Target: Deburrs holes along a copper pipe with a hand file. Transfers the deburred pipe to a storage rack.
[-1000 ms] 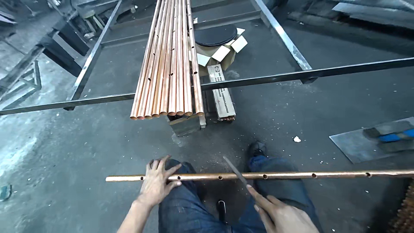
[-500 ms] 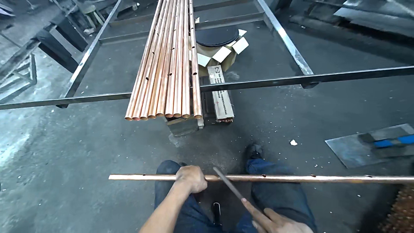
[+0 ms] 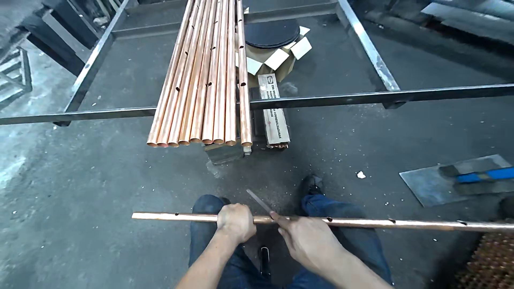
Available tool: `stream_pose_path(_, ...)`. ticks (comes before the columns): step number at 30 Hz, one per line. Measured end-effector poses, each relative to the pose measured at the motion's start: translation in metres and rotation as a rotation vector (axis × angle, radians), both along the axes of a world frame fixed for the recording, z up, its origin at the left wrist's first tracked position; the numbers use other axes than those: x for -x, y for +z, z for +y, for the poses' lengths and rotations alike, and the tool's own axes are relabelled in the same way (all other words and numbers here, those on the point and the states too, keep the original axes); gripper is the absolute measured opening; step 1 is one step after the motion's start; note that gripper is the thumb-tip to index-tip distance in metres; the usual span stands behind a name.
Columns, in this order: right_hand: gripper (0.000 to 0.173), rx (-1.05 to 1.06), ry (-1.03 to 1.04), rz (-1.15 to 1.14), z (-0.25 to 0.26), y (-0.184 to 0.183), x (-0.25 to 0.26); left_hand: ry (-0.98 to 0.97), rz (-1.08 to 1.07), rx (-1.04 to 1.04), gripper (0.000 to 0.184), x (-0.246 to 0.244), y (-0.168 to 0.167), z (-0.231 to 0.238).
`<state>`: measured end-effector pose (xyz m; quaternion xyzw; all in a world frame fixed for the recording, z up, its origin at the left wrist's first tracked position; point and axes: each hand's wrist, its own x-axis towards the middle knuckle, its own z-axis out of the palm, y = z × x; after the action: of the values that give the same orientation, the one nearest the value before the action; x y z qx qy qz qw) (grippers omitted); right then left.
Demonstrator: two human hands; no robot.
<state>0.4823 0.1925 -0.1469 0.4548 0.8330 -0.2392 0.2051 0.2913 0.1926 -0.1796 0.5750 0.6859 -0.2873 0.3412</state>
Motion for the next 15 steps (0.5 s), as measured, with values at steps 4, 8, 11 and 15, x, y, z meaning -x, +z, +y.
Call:
stream_pose_path(4, 0.047, -0.118, -0.03, 0.192, -0.036, 0.034, -0.047, 0.007, -0.018, -0.005, 0.038, 0.005, 0.001, -0.004)
stream_pose_path(8, 0.048, 0.016, -0.012, 0.137, -0.066, 0.051, -0.073, -0.018, -0.036, -0.016, 0.039, 0.005, 0.0, -0.003)
stream_pose_path(11, 0.049, -0.007, -0.021, 0.118, -0.047, 0.023, -0.049, -0.008, -0.051, -0.055, 0.037, 0.003, -0.004, -0.007)
stream_pose_path(15, 0.049, -0.024, 0.009, 0.007, 0.002, 0.001, -0.002, 0.004, -0.049, -0.077, 0.036, 0.006, -0.004, -0.01)
